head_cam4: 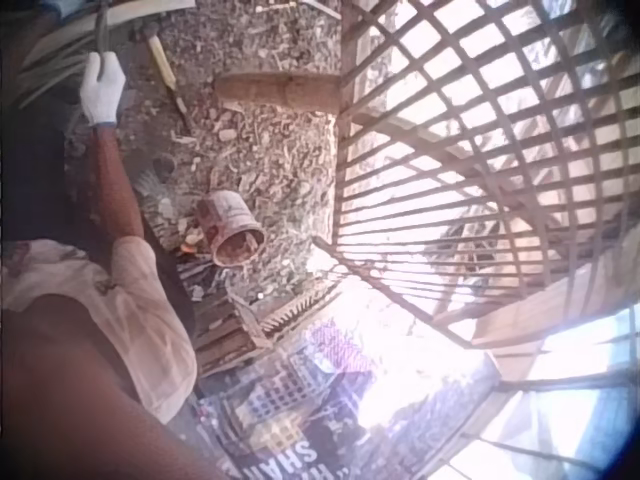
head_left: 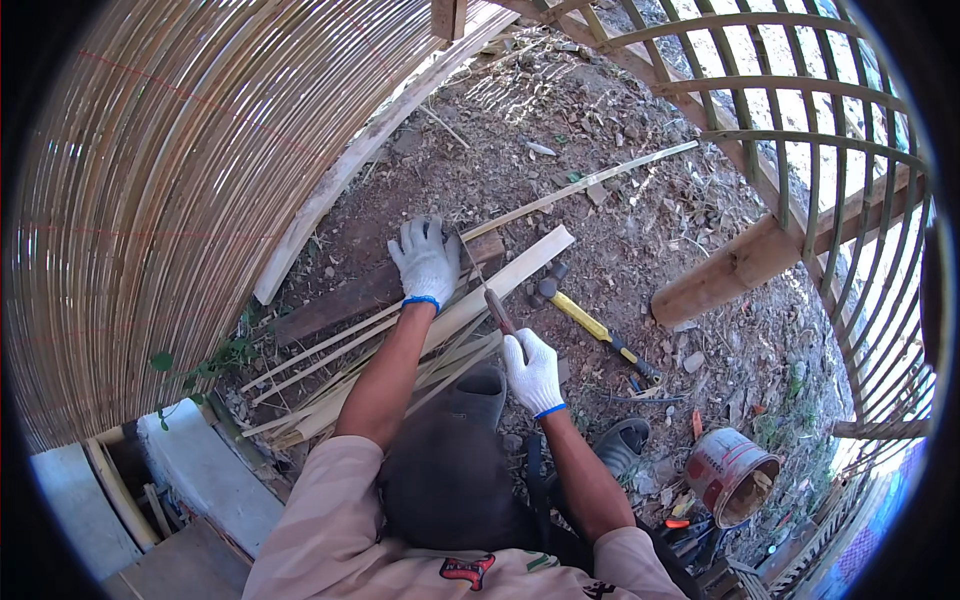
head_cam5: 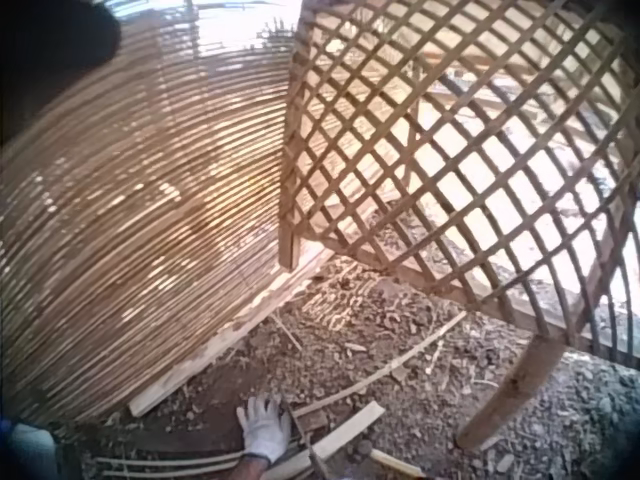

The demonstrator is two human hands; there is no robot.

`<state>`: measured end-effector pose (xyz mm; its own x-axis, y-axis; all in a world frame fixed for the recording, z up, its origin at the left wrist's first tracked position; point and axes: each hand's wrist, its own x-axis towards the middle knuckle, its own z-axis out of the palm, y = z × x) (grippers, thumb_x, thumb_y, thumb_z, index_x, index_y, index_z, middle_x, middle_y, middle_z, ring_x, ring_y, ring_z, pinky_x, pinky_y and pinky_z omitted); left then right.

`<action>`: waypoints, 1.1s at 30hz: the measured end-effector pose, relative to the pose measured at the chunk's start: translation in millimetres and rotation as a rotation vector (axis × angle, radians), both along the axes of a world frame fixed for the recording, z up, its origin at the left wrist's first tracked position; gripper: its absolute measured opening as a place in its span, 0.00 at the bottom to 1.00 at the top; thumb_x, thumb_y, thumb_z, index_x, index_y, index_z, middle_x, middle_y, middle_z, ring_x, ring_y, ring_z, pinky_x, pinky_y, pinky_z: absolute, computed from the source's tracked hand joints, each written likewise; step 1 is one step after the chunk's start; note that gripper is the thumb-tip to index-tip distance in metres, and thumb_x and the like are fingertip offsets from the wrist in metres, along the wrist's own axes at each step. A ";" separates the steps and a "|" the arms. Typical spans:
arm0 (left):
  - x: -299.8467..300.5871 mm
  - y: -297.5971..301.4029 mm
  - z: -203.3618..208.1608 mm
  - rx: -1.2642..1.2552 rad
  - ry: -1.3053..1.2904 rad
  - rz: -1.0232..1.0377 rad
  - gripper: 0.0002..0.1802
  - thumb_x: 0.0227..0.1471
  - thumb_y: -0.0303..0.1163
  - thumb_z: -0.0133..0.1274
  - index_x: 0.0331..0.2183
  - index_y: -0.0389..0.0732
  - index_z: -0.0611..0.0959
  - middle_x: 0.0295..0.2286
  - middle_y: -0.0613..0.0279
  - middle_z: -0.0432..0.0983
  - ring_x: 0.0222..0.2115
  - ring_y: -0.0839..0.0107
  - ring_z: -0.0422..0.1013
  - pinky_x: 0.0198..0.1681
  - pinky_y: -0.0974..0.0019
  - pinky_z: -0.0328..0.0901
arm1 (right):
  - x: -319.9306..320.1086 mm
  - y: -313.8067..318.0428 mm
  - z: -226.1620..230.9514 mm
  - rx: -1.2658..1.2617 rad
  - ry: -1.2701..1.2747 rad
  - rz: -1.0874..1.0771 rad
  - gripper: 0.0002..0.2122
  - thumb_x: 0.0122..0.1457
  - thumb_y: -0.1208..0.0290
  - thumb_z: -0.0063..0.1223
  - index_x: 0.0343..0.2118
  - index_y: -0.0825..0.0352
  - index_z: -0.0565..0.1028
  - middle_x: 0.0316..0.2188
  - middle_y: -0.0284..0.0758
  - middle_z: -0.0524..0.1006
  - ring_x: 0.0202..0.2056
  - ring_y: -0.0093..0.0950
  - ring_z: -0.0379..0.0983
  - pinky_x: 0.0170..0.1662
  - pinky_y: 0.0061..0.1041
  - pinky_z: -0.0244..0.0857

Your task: The person constructs a wooden lattice structure by hammering bamboo strips onto the frame with a hammer, cutting a bamboo strip with a hand saw, and fitting and hammering additional strips.

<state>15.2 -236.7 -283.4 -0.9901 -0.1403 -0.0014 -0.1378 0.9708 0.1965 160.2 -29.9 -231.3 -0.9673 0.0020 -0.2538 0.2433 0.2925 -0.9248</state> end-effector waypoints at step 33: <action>-0.6 -6.1 1.9 -0.067 -0.124 -0.025 0.36 0.66 0.47 0.49 0.69 0.44 0.67 0.71 0.40 0.51 0.72 0.38 0.45 0.70 0.25 0.41 | -17.9 -3.7 20.2 0.022 -0.076 0.009 0.14 0.70 0.64 0.56 0.31 0.72 0.76 0.21 0.48 0.71 0.22 0.28 0.69 0.30 0.35 0.65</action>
<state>14.6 -242.9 -281.4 -0.9861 -0.1192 -0.1157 -0.1324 0.9846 0.1141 142.4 -33.6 -211.1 -0.9453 -0.0001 -0.3262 0.3095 0.3153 -0.8971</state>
